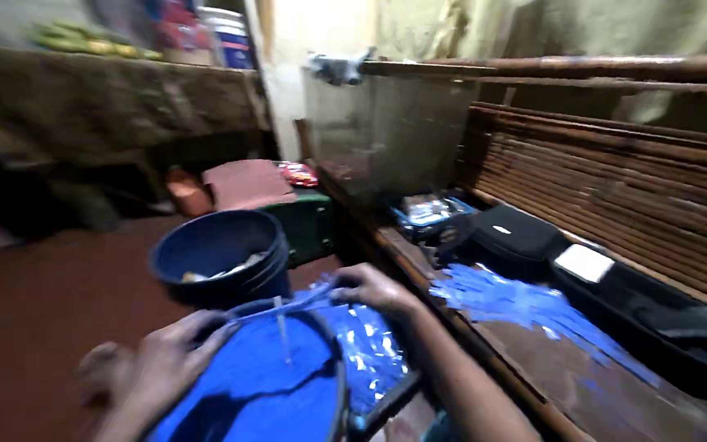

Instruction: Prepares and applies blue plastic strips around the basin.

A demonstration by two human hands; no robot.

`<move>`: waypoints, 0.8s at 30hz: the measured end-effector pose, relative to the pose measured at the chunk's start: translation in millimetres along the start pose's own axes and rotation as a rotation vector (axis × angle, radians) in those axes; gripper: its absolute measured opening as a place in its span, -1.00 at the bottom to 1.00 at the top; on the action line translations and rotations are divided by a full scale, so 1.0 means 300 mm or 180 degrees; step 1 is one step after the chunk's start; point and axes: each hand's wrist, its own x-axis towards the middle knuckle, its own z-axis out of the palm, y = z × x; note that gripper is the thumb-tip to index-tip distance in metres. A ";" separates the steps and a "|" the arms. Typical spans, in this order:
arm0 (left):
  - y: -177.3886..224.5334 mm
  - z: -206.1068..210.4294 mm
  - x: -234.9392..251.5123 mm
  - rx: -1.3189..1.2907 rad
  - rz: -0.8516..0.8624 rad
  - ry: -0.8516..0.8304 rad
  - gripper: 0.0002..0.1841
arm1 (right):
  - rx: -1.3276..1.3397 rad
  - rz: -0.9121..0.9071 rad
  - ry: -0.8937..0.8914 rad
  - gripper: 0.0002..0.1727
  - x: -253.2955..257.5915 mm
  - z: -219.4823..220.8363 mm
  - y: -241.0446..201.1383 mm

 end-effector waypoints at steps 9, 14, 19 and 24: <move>-0.022 0.096 -0.064 -0.0771 -0.1041 -0.0026 -0.80 | 0.0574 -0.0128 0.1068 -0.86 0.058 0.015 -0.070; -0.031 0.143 -0.092 -0.0968 -0.1186 -0.0092 -0.80 | 0.0601 -0.0716 0.1279 -0.85 0.120 0.089 -0.154; -0.052 0.163 -0.103 -0.1107 -0.1174 -0.0270 -0.78 | -0.0590 -0.1215 0.0938 -0.85 0.170 0.140 -0.276; -0.073 0.157 -0.110 -0.1223 -0.1028 -0.0541 -0.72 | -0.1754 -0.1594 0.0664 -0.84 0.210 0.170 -0.388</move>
